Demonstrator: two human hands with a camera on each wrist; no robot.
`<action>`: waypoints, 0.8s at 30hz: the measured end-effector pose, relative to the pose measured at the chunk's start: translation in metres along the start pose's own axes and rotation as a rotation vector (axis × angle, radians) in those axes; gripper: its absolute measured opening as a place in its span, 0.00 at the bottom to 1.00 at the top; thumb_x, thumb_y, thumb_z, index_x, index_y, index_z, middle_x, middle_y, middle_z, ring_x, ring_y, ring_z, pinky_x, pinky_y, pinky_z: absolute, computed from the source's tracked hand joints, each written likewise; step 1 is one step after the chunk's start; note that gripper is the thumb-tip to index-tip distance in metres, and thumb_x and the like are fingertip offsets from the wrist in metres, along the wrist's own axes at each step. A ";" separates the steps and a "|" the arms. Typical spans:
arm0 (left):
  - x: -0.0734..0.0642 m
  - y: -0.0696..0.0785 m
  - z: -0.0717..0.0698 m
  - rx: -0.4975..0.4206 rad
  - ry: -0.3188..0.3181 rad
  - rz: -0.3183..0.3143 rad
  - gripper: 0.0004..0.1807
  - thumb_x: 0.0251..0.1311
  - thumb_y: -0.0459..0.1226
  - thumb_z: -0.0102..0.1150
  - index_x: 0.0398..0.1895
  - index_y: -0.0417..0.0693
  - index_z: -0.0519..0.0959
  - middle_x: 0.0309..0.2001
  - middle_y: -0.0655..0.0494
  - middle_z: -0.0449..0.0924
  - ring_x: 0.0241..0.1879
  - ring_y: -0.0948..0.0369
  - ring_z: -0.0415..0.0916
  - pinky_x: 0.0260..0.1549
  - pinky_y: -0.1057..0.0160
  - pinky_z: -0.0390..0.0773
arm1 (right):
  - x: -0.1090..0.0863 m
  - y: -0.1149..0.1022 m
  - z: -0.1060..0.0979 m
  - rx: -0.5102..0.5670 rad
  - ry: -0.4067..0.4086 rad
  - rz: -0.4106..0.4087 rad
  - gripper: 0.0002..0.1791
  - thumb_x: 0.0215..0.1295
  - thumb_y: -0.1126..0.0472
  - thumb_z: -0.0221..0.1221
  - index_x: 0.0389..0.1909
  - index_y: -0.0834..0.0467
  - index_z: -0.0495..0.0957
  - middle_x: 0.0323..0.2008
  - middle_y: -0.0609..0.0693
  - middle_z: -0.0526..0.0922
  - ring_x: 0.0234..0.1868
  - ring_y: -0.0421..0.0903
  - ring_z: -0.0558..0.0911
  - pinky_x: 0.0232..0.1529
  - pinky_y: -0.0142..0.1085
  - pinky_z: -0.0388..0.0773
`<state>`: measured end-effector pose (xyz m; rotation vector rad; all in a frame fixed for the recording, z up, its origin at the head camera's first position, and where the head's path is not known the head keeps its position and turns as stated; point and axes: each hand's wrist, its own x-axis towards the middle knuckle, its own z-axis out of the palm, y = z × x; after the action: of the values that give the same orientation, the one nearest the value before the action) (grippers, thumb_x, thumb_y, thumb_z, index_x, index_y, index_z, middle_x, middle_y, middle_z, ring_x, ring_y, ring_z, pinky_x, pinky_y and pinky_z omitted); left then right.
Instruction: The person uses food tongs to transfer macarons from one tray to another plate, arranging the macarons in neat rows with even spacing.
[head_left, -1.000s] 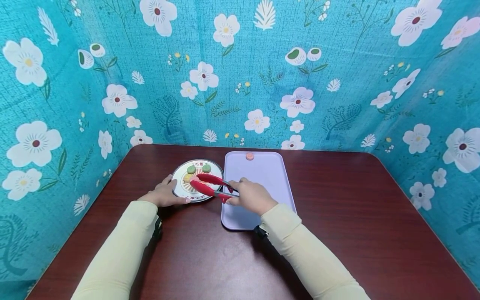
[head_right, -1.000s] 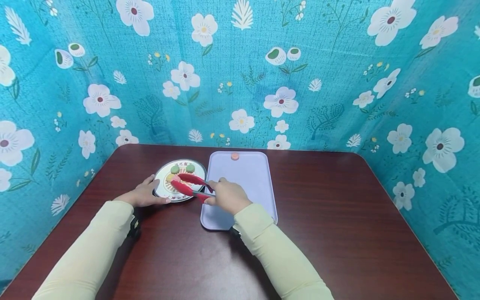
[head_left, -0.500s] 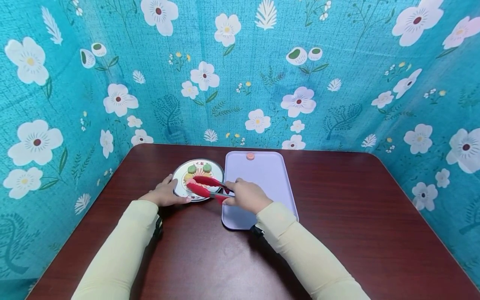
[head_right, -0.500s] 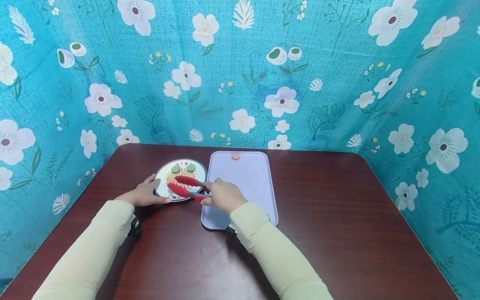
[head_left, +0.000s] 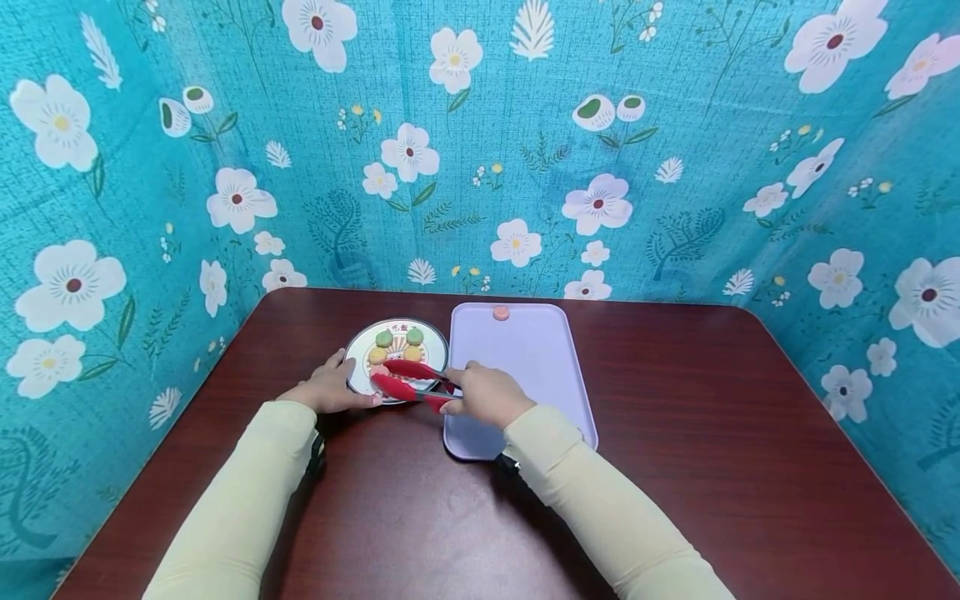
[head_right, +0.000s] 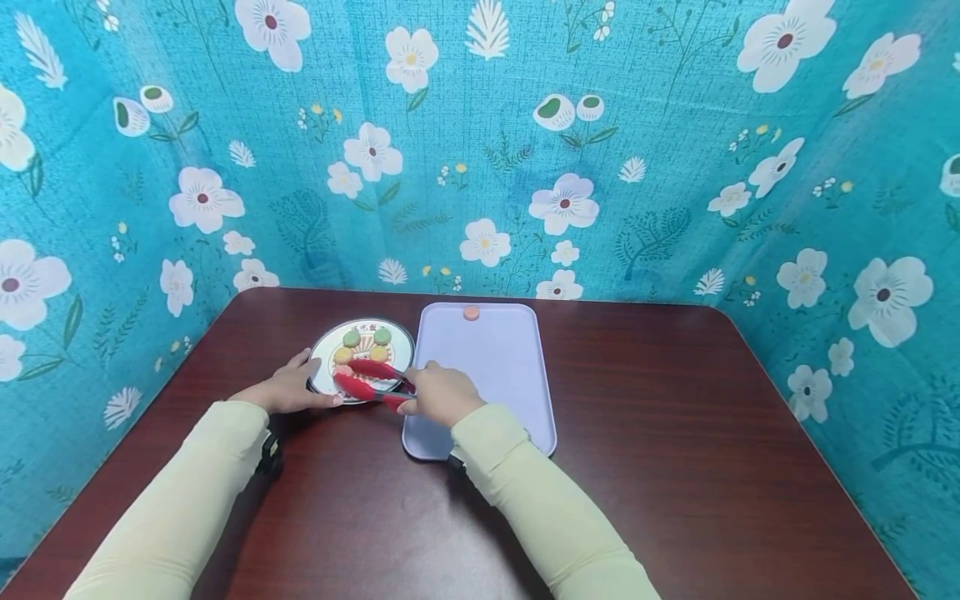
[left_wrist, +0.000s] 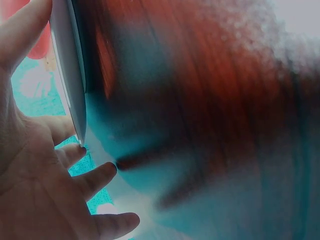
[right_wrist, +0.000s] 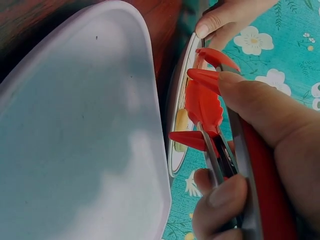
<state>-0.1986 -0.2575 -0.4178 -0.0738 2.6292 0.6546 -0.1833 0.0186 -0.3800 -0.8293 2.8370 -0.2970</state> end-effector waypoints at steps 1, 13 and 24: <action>0.000 0.000 0.000 -0.003 0.000 -0.001 0.63 0.45 0.56 0.70 0.75 0.37 0.44 0.73 0.34 0.37 0.69 0.34 0.43 0.54 0.35 0.70 | 0.001 0.000 0.001 -0.002 -0.004 0.002 0.34 0.58 0.44 0.66 0.65 0.51 0.73 0.41 0.53 0.80 0.33 0.44 0.77 0.36 0.40 0.78; -0.006 0.004 -0.003 -0.002 -0.005 0.003 0.62 0.46 0.55 0.71 0.75 0.36 0.45 0.74 0.34 0.37 0.69 0.34 0.43 0.55 0.33 0.66 | 0.003 -0.006 0.000 -0.009 -0.008 -0.016 0.32 0.58 0.44 0.66 0.63 0.51 0.74 0.39 0.51 0.80 0.34 0.44 0.77 0.36 0.41 0.78; -0.006 0.006 -0.004 0.018 0.002 0.000 0.62 0.46 0.56 0.70 0.75 0.35 0.46 0.73 0.33 0.38 0.69 0.33 0.43 0.58 0.28 0.57 | 0.007 -0.010 -0.002 -0.033 -0.040 -0.013 0.32 0.59 0.44 0.65 0.63 0.51 0.74 0.41 0.52 0.80 0.36 0.44 0.78 0.36 0.40 0.78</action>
<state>-0.1952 -0.2547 -0.4096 -0.0695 2.6363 0.6314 -0.1843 0.0070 -0.3761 -0.8502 2.8075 -0.2328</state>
